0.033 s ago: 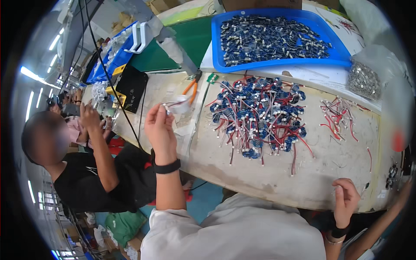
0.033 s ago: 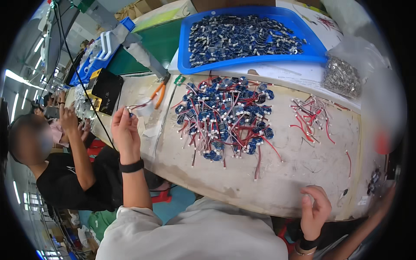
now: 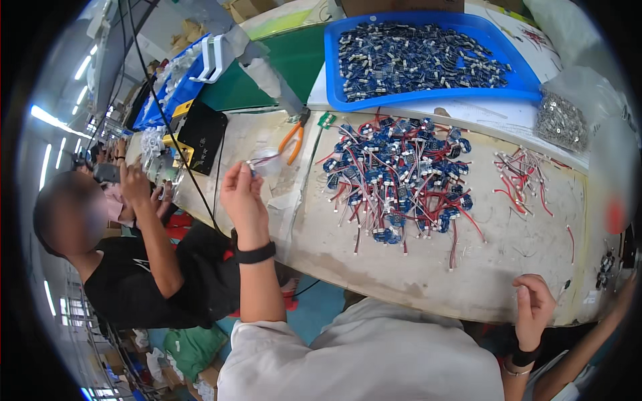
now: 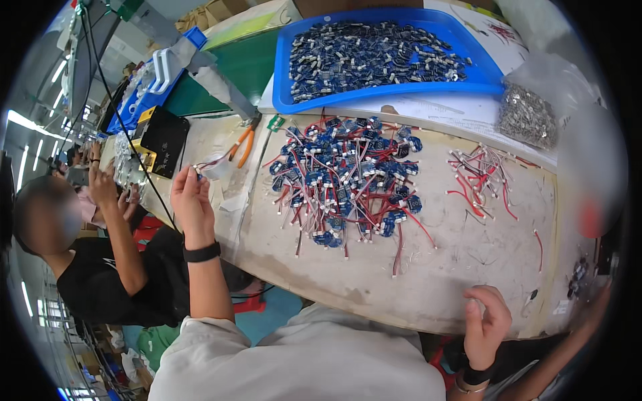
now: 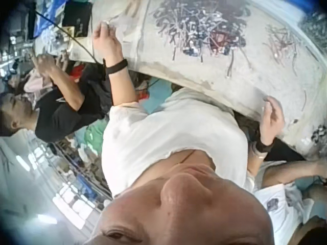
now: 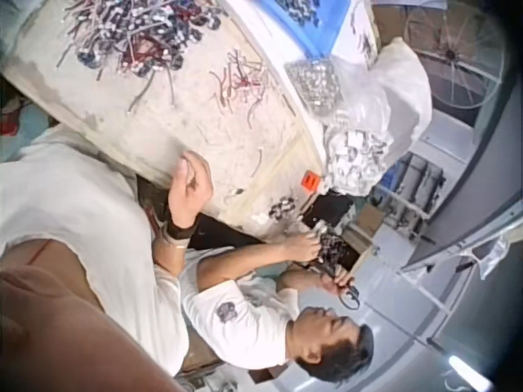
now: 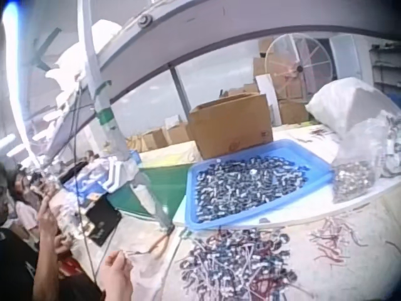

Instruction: Manually assembling electrical components by connecting wires to circuit boards and fitting them into plastic housings.

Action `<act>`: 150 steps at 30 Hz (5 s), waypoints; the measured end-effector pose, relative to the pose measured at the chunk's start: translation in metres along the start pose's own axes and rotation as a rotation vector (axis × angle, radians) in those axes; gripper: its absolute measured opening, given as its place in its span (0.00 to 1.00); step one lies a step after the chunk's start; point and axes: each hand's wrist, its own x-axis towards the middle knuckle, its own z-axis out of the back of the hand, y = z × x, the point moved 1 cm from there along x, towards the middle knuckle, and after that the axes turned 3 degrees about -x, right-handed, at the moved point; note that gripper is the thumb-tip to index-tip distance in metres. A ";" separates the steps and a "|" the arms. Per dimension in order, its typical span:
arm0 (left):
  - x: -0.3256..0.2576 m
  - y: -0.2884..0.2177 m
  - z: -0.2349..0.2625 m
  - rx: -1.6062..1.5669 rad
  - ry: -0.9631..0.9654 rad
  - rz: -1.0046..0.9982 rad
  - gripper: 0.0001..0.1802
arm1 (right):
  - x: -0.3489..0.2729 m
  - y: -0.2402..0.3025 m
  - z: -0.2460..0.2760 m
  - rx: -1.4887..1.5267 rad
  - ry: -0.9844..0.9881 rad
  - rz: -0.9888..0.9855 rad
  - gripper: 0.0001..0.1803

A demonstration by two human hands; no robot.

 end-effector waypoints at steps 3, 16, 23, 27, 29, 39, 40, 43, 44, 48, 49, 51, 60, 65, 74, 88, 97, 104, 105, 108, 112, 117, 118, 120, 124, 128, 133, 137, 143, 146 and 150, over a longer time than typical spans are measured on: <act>0.026 0.019 0.035 0.100 -0.241 0.032 0.10 | -0.004 0.005 -0.001 -0.037 0.027 -0.015 0.06; -0.046 -0.006 -0.167 0.436 0.726 -0.145 0.14 | 0.009 0.019 -0.013 -0.082 0.066 0.099 0.06; -0.076 0.078 -0.269 1.150 1.277 -0.827 0.09 | 0.000 0.024 -0.013 -0.103 0.078 0.146 0.06; -0.064 0.110 -0.278 1.352 1.426 -0.837 0.09 | -0.010 0.015 -0.002 -0.141 0.063 0.118 0.06; -0.061 0.104 -0.279 1.251 1.471 -0.787 0.10 | -0.016 0.009 0.003 -0.136 0.042 0.088 0.06; -0.054 0.017 -0.253 0.380 1.107 -0.177 0.11 | -0.006 0.005 0.003 -0.139 0.037 0.125 0.06; -0.056 0.012 -0.250 0.334 1.095 -0.194 0.11 | -0.005 0.005 0.003 -0.145 0.043 0.122 0.06; -0.060 -0.001 -0.242 0.047 0.928 -0.163 0.12 | -0.005 0.003 0.001 -0.124 0.027 0.147 0.05; -0.062 -0.004 -0.241 -0.079 0.889 -0.128 0.12 | -0.004 0.004 0.001 -0.136 0.016 0.135 0.05; -0.071 0.024 -0.234 0.344 1.062 0.304 0.12 | 0.000 0.005 0.008 -0.183 0.019 0.182 0.06; -0.071 0.036 -0.227 0.412 1.057 0.366 0.13 | 0.002 0.008 0.012 -0.198 0.018 0.198 0.06; -0.065 0.051 -0.218 0.691 1.068 0.238 0.10 | 0.010 0.005 0.020 -0.247 0.028 0.215 0.05; -0.089 0.021 -0.237 1.040 1.205 -0.550 0.12 | 0.107 -0.034 0.063 -0.824 0.055 0.001 0.07; -0.098 0.011 -0.232 0.879 1.428 -0.424 0.13 | 0.145 -0.044 0.054 -0.879 0.101 -0.088 0.06; -0.108 0.013 -0.237 0.782 1.507 -0.351 0.13 | 0.168 -0.068 0.045 -0.919 0.179 -0.132 0.05; -0.134 -0.012 -0.204 0.551 1.740 -0.362 0.15 | 0.192 -0.071 0.016 -1.016 0.117 0.013 0.06; -0.168 0.005 -0.183 0.398 1.737 -0.079 0.14 | 0.176 -0.089 0.035 -0.797 0.109 0.090 0.04; -0.163 0.019 -0.184 0.344 1.740 0.008 0.14 | 0.185 -0.126 0.048 -0.671 0.144 0.053 0.05; -0.163 0.022 -0.184 0.344 1.729 -0.004 0.13 | 0.185 -0.123 0.046 -0.623 0.161 -0.027 0.05; -0.162 0.023 -0.184 0.331 1.711 0.004 0.13 | 0.186 -0.130 0.056 -0.581 0.196 -0.049 0.06; -0.163 0.028 -0.180 0.241 1.656 0.023 0.12 | 0.183 -0.131 0.066 -0.646 0.178 0.042 0.06; -0.165 0.028 -0.179 0.264 1.668 0.052 0.11 | 0.179 -0.137 0.062 -0.718 0.162 0.195 0.05; -0.165 0.029 -0.179 0.253 1.669 0.050 0.11 | 0.179 -0.137 0.060 -0.749 0.151 0.229 0.05; -0.165 0.030 -0.178 0.252 1.664 0.045 0.11 | 0.181 -0.137 0.056 -0.802 0.141 0.206 0.05; -0.166 0.031 -0.178 0.236 1.670 0.052 0.12 | 0.179 -0.127 0.049 -0.852 0.143 0.160 0.04; -0.170 0.030 -0.174 0.247 1.671 0.061 0.11 | 0.178 -0.118 0.049 -0.862 0.196 0.164 0.04; -0.171 0.027 -0.173 0.257 1.675 0.027 0.11 | 0.169 -0.121 0.061 -0.916 0.151 0.070 0.06; -0.169 0.027 -0.176 0.104 1.670 0.000 0.11 | 0.148 -0.112 0.112 -0.678 -0.079 0.071 0.09; -0.155 0.022 -0.174 0.277 1.628 0.035 0.10 | 0.149 -0.029 0.065 -0.940 -0.053 0.349 0.04; -0.154 0.025 -0.183 0.298 1.583 0.119 0.11 | 0.126 0.007 0.059 -0.490 -0.184 0.153 0.05; -0.164 0.032 -0.182 0.104 1.346 0.390 0.11 | 0.098 0.018 0.047 -0.456 -0.197 0.182 0.05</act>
